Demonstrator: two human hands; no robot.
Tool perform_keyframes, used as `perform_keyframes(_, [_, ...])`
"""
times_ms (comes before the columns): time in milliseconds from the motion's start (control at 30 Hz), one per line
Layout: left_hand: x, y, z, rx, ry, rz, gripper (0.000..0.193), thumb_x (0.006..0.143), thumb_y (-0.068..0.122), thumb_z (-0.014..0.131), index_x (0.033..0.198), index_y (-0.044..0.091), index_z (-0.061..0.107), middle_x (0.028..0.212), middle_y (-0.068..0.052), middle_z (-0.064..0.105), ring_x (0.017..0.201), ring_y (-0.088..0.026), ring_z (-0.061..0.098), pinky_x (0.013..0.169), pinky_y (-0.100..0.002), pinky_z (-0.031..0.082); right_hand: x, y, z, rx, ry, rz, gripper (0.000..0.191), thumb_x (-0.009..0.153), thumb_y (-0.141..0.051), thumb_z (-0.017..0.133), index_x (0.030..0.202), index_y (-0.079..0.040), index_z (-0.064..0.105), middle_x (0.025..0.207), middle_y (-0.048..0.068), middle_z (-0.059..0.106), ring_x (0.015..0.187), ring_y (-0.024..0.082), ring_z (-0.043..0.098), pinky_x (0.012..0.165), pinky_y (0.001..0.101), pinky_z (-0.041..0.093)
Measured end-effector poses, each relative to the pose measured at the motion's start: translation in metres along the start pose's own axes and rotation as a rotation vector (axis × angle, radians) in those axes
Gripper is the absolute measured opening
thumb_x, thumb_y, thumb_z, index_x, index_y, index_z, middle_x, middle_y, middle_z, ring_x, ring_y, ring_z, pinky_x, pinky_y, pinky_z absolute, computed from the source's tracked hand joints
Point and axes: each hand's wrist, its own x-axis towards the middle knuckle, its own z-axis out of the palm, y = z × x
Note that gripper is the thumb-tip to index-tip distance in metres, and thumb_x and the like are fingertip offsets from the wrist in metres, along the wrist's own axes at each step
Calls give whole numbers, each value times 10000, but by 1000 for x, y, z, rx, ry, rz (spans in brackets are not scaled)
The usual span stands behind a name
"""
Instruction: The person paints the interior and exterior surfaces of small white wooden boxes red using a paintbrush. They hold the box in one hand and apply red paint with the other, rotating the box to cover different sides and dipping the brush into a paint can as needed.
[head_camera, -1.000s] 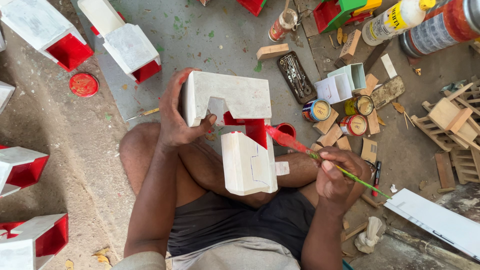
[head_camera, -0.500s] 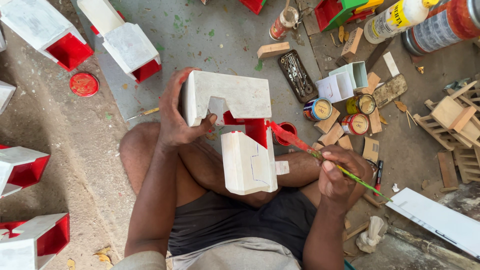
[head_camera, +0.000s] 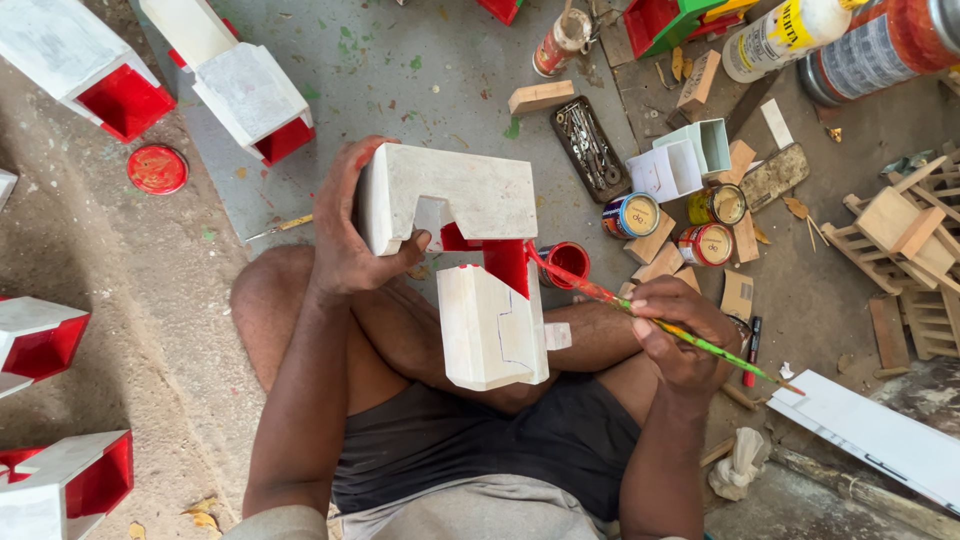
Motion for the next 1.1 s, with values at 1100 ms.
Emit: perform_keyframes(1100, [3,8,1,70,-25,-9,835,722,224,856,1446,52,478,1319,-143,584,1198,-292,646,1039,-430,543,16,18,-26,38,-56,80,195,840,-30,712,1021,43,720,989,191,710,943,238,685,890,334,546])
